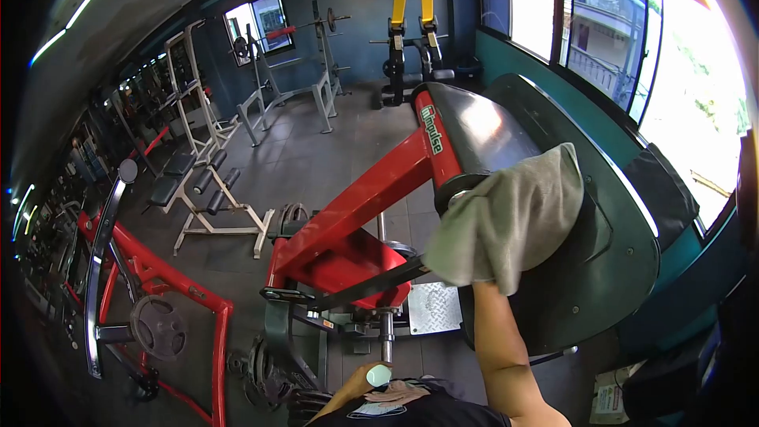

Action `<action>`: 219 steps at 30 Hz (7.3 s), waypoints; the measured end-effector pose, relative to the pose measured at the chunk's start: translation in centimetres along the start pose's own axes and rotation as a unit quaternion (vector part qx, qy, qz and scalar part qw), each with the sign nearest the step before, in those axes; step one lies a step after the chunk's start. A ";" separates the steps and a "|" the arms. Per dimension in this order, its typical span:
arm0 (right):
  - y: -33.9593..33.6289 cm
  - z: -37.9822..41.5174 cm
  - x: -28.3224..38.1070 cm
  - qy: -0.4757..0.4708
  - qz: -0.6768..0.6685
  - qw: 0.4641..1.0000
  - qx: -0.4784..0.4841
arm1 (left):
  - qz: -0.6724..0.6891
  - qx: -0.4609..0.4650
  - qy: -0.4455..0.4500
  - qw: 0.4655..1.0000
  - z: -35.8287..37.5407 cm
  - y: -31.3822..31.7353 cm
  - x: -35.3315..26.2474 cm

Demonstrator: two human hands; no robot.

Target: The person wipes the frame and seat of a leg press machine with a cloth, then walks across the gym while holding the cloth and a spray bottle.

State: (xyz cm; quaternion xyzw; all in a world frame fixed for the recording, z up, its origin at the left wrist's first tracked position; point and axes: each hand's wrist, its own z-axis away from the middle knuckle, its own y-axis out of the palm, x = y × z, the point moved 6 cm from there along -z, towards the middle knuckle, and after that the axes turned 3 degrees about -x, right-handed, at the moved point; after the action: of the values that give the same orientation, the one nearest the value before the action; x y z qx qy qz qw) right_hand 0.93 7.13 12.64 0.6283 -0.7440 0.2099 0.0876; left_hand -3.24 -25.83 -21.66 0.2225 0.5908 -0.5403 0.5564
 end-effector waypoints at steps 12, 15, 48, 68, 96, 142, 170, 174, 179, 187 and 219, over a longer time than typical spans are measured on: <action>-1.3 -7.3 -5.3 0.095 0.017 0.982 0.161 | -0.001 -0.008 0.027 1.000 -0.6 0.4 -0.5; -0.2 -6.3 -1.8 -0.023 0.015 0.993 0.115 | -0.022 0.029 -0.012 0.999 -1.5 0.4 -2.1; 1.2 10.2 -5.8 0.054 0.094 0.993 0.040 | 0.018 -0.147 0.022 0.989 0.1 -3.6 0.3; 2.7 11.8 3.0 -0.032 0.069 0.975 0.207 | 0.050 -0.181 0.003 0.982 5.3 -8.0 3.6; 7.5 1.5 9.9 -0.029 0.157 0.950 0.268 | 0.139 -0.270 -0.068 0.950 16.9 -16.9 11.3; 28.5 49.5 23.7 0.624 -0.436 0.270 0.590 | 0.052 -0.331 -0.110 0.936 20.3 -18.5 12.8; -2.3 -4.0 -1.4 -0.061 0.282 0.948 0.130 | 0.012 0.065 0.086 0.994 0.8 -15.3 7.1; -1.4 -10.2 -9.6 -0.059 0.330 0.920 0.203 | 0.043 0.014 0.063 0.997 2.8 -15.7 6.7; 0.2 -11.8 -10.6 -0.038 0.278 0.894 0.349 | 0.038 -0.061 0.016 0.997 2.9 -15.8 6.8; 10.0 -14.0 -7.8 -0.156 0.132 0.852 0.482 | 0.018 -0.146 -0.013 0.989 -0.3 -14.2 4.3; 4.9 -15.1 -21.2 -0.083 0.325 0.847 0.412 | 0.058 -0.174 -0.038 0.982 -4.4 -1.4 0.4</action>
State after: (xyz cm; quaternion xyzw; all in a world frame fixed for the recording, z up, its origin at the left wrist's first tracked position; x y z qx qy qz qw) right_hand -1.74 33.14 16.84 0.3437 -0.7555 0.4604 -0.3147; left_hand -6.36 -22.50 -22.33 0.1354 0.6399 -0.4041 0.6395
